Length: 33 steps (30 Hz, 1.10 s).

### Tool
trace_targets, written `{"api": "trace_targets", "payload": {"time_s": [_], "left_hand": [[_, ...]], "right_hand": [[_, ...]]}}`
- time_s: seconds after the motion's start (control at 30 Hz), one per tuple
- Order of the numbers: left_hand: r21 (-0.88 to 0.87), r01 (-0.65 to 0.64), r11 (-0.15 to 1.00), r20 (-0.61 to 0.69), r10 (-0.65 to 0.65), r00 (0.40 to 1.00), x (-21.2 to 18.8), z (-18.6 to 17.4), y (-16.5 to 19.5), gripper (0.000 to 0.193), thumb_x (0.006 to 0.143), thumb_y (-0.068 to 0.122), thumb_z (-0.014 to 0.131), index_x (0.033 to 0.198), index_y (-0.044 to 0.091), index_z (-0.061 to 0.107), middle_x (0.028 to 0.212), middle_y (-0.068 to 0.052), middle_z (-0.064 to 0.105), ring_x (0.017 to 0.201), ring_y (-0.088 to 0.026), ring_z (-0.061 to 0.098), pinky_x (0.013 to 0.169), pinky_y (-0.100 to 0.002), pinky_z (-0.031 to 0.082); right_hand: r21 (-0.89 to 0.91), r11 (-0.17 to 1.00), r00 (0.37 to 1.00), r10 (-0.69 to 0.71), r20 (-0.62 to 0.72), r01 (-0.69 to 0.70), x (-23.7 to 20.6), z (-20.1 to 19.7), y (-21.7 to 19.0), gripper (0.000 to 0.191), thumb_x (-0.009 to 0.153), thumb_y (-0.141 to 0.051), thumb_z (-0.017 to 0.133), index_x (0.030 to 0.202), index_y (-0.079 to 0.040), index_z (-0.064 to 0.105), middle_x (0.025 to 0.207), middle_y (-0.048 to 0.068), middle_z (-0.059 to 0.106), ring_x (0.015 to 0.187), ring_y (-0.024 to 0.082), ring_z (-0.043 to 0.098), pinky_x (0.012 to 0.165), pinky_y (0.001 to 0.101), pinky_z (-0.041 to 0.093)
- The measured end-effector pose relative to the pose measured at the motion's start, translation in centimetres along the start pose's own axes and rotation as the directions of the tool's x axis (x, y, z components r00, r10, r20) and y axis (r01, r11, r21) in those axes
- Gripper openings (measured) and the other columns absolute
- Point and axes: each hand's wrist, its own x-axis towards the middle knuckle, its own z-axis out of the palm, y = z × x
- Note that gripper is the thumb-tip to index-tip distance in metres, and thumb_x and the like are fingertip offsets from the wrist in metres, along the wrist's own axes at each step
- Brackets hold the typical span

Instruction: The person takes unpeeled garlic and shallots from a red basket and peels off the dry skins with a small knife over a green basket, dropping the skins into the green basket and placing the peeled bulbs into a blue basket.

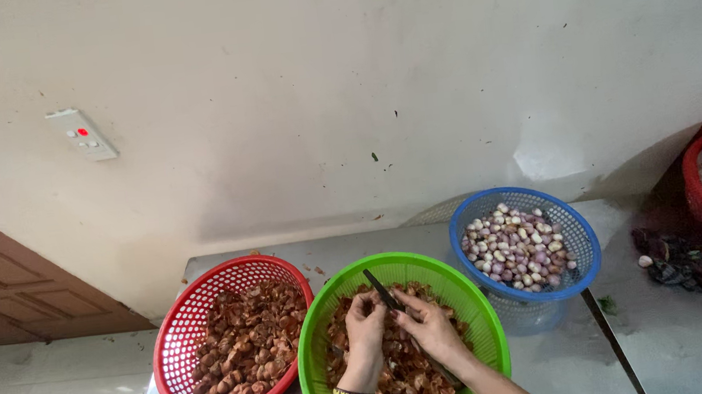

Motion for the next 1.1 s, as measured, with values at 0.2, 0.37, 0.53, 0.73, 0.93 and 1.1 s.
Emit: {"api": "trace_targets", "payload": {"time_s": [0.2,0.37,0.53,0.73,0.93,1.1], "left_hand": [[-0.039,-0.05,0.998,0.016,0.051,0.999,1.0,-0.6,-0.3,0.012,0.095,0.001,0.062,0.106,0.001,0.067,0.099,-0.004,0.071,0.087,-0.012,0.066,0.075,-0.025,0.055],[0.042,0.073,0.996,-0.015,-0.072,0.997,0.5,-0.8,-0.1,0.013,0.102,0.012,0.062,0.109,0.003,0.067,0.094,-0.007,0.07,0.078,-0.016,0.059,0.066,-0.03,0.045],[0.013,-0.056,0.998,-0.021,0.056,0.998,0.1,-0.2,0.0,0.012,0.095,0.005,0.065,0.105,0.0,0.066,0.095,-0.005,0.072,0.083,-0.012,0.065,0.072,-0.026,0.055],[0.005,-0.159,0.987,-0.045,0.159,0.986,-0.5,0.3,-1.0,0.008,0.096,0.007,0.067,0.1,0.0,0.066,0.092,-0.005,0.071,0.079,-0.011,0.062,0.068,-0.026,0.052],[-0.035,-0.026,0.999,-0.001,0.026,1.0,0.2,0.5,-1.2,0.009,0.098,0.007,0.067,0.105,0.001,0.067,0.098,-0.006,0.072,0.085,-0.012,0.065,0.072,-0.025,0.054],[-0.377,0.379,0.845,0.262,-0.296,0.919,1.3,-0.9,-0.1,0.02,0.099,0.006,0.055,0.118,0.005,0.063,0.105,-0.01,0.07,0.091,-0.02,0.07,0.081,-0.033,0.061]], "right_hand": [[-0.075,0.996,0.999,0.049,0.003,-0.049,-0.7,0.1,-0.7,0.065,0.098,-0.012,0.064,0.158,-0.023,0.042,0.078,-0.003,0.067,0.053,0.005,0.048,0.046,0.0234,0.041],[-0.096,0.995,0.998,-0.02,0.06,0.026,-1.2,-0.3,-1.1,0.065,0.1,-0.016,0.066,0.16,-0.022,0.041,0.086,0.003,0.069,0.065,0.003,0.058,0.059,0.0215,0.053],[-0.155,0.988,0.999,-0.025,-0.032,0.02,-0.6,-0.2,-0.9,0.062,0.095,-0.013,0.068,0.153,-0.019,0.046,0.116,-0.003,0.074,0.084,0.004,0.064,0.071,0.0228,0.057],[0.047,0.996,0.995,-0.067,-0.067,0.07,0.1,0.2,-0.2,0.054,0.095,-0.01,0.067,0.148,-0.013,0.056,0.118,0.006,0.077,0.096,0.01,0.069,0.079,0.0246,0.058],[0.166,0.985,0.991,0.055,-0.121,-0.035,0.1,-0.7,-0.5,0.042,0.098,-0.014,0.065,0.14,-0.011,0.066,0.097,0.008,0.075,0.071,0.008,0.064,0.059,0.023,0.052],[0.636,0.756,0.988,0.129,0.088,-0.156,-0.4,-1.6,-0.1,0.032,0.1,-0.025,0.062,0.126,-0.005,0.066,0.078,0.009,0.071,0.047,0.01,0.056,0.038,0.0236,0.044]]}}
